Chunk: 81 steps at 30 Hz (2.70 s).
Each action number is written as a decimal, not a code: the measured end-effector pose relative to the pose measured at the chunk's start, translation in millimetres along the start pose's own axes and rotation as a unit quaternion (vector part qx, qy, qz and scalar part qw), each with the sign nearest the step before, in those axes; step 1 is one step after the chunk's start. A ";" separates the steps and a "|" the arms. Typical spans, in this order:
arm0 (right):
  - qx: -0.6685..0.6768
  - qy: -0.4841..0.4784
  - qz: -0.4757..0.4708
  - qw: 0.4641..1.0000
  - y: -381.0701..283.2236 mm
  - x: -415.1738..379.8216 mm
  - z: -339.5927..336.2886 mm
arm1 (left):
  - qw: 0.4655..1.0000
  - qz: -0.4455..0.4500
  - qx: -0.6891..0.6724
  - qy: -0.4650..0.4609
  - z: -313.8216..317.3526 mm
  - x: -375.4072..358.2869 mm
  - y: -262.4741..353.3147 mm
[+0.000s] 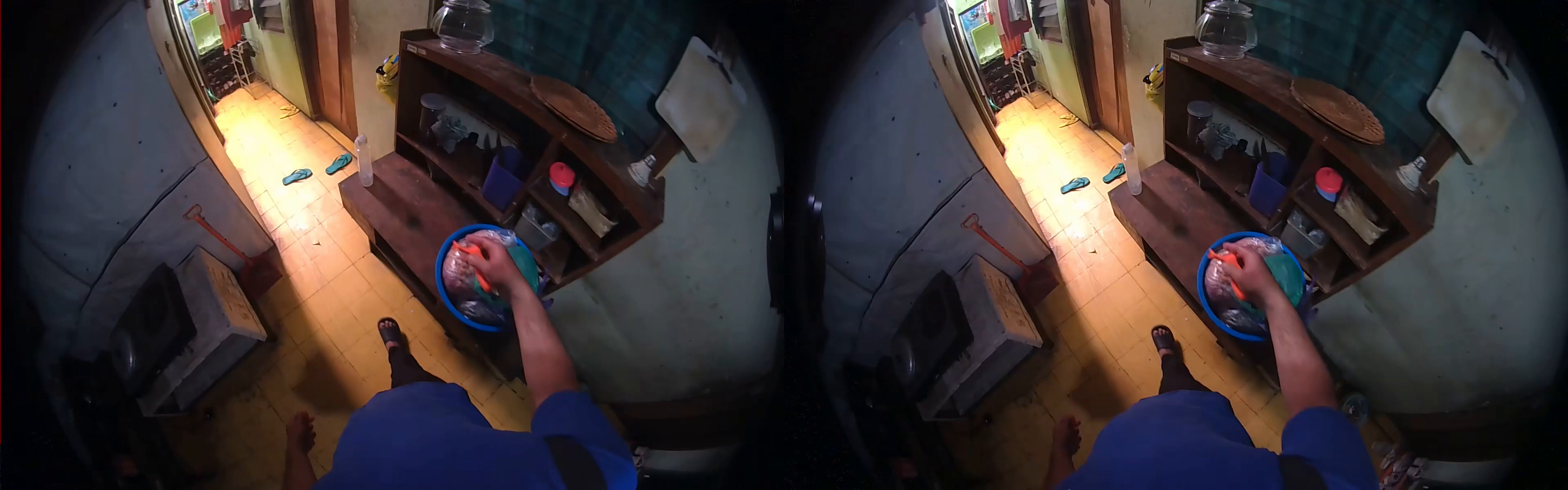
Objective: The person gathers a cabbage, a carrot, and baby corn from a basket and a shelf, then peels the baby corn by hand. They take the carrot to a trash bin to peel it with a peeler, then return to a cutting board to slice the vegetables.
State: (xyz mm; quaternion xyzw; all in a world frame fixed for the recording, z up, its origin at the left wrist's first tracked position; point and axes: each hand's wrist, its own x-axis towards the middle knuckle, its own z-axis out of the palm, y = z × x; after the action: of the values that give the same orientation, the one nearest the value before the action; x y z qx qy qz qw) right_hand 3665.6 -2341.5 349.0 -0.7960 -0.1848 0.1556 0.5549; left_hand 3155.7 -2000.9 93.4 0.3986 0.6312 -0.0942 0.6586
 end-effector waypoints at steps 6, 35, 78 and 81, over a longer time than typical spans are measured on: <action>-0.092 0.127 -0.012 0.988 105.6 250.8 17.0 | 0.987 0.005 -0.137 0.086 -32.9 10.1 6.5; -0.304 0.354 0.107 0.878 44.7 312.0 -8.1 | 0.982 0.163 -0.039 0.082 41.0 92.1 338.5; 0.023 -0.872 -0.482 -0.085 -360.8 -735.9 1164.8 | 0.629 0.230 -0.521 0.529 -648.3 -266.3 -245.3; -0.091 -0.911 -0.399 -0.053 -383.2 -811.2 1200.2 | 0.637 0.207 -0.499 0.550 -728.3 -261.5 -300.0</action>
State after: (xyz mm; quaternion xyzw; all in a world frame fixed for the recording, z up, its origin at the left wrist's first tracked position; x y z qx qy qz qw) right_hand 2359.0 -1607.9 341.3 -0.2069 0.8273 -0.4789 0.2085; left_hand 2368.2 -1830.3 292.1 0.1080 0.7286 0.6105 0.2910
